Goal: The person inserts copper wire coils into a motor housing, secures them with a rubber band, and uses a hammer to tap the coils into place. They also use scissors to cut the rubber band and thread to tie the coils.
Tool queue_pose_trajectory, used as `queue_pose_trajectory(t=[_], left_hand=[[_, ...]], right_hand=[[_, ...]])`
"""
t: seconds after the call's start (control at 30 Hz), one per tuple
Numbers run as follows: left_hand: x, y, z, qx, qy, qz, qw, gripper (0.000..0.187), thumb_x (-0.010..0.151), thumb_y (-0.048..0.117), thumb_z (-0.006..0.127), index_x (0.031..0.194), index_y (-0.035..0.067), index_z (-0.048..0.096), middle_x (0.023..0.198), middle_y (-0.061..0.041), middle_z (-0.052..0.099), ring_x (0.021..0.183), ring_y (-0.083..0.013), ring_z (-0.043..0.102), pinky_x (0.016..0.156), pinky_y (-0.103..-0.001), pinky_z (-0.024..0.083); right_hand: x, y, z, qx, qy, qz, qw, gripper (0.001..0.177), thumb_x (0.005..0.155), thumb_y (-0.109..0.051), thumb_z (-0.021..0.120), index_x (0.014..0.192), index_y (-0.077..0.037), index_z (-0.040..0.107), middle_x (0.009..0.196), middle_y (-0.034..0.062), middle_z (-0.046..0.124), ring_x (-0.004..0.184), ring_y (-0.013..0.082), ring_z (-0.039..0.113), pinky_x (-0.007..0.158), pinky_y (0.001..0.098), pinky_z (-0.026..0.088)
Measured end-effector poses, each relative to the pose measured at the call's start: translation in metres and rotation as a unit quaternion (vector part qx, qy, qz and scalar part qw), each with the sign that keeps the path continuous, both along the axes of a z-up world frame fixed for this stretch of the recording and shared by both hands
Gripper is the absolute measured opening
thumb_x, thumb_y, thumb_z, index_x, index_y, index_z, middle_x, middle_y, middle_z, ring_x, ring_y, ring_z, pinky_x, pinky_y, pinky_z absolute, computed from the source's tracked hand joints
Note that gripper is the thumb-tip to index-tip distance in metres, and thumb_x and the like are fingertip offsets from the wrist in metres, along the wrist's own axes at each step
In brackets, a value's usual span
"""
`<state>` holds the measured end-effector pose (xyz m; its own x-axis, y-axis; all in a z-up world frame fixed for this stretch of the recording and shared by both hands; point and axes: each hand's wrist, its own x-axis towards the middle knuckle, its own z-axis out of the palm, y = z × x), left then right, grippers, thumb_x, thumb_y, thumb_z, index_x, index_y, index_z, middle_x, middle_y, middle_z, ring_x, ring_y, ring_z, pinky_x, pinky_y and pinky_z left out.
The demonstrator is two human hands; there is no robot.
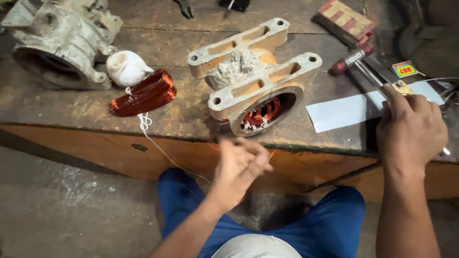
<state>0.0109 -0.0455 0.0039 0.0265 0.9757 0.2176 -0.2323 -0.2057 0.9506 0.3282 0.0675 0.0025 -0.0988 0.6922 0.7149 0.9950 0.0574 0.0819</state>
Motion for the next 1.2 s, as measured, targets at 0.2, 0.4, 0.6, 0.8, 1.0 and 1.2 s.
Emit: queue_pose_trajectory(t=[0.2,0.4,0.6,0.8,1.0,1.2], left_hand=[[0.012,0.010,0.011,-0.224,-0.209,-0.225,0.925,0.030,0.104,0.031,0.052,0.122,0.007,0.053,0.092,-0.003,0.061,0.074,-0.0117,0.057,0.068,-0.024,0.046],[-0.017,0.004,-0.005,-0.092,-0.089,-0.123,0.984,0.036,0.109,0.041,0.050,0.102,0.007,0.054,0.084,0.002,0.048,0.067,-0.0065,0.040,0.060,-0.023,0.033],[-0.085,-0.007,-0.011,-0.077,0.114,0.127,0.982,0.042,0.112,0.039,0.045,0.093,0.004,0.058,0.072,0.000,0.048,0.063,-0.0068,0.043,0.057,-0.022,0.034],[-0.134,-0.016,0.017,0.086,0.389,0.374,0.837,0.029,0.114,0.026,0.050,0.104,0.004,0.068,0.101,-0.009,0.069,0.088,-0.0202,0.065,0.081,-0.032,0.052],[-0.188,0.023,0.033,0.186,0.566,0.396,0.698,0.034,0.098,0.015,0.073,0.127,-0.001,0.065,0.129,-0.022,0.064,0.120,-0.0404,0.059,0.103,-0.049,0.046],[-0.186,0.067,0.025,0.161,0.709,0.291,0.622,0.043,0.084,0.031,0.078,0.112,0.001,0.066,0.103,-0.014,0.067,0.101,-0.0346,0.062,0.095,-0.051,0.043]], right_hand=[[0.021,0.036,-0.031,-0.015,0.031,0.026,0.999,0.036,0.089,-0.007,0.069,0.119,-0.025,0.075,0.105,0.0022,0.070,0.095,0.0251,0.065,0.085,0.0369,0.053],[0.039,0.047,-0.032,-0.024,0.043,0.024,0.998,0.034,0.089,-0.011,0.072,0.121,-0.022,0.075,0.104,0.0068,0.067,0.101,0.0305,0.062,0.089,0.0430,0.050],[0.050,0.049,-0.048,-0.025,0.056,0.013,0.998,0.043,0.082,-0.006,0.070,0.121,-0.021,0.076,0.105,0.0063,0.067,0.105,0.0299,0.061,0.094,0.0425,0.049],[0.055,0.056,-0.052,0.011,0.068,0.037,0.997,0.020,0.097,-0.016,0.070,0.116,-0.016,0.073,0.104,0.0066,0.066,0.102,0.0289,0.059,0.095,0.0405,0.047],[0.058,0.053,-0.060,0.011,0.054,0.039,0.998,0.019,0.097,-0.017,0.070,0.116,-0.014,0.073,0.101,0.0080,0.065,0.100,0.0299,0.058,0.096,0.0418,0.047],[0.066,0.058,-0.070,0.021,0.051,0.042,0.998,0.017,0.100,-0.017,0.069,0.117,-0.015,0.072,0.104,0.0075,0.065,0.101,0.0295,0.058,0.093,0.0415,0.045]])
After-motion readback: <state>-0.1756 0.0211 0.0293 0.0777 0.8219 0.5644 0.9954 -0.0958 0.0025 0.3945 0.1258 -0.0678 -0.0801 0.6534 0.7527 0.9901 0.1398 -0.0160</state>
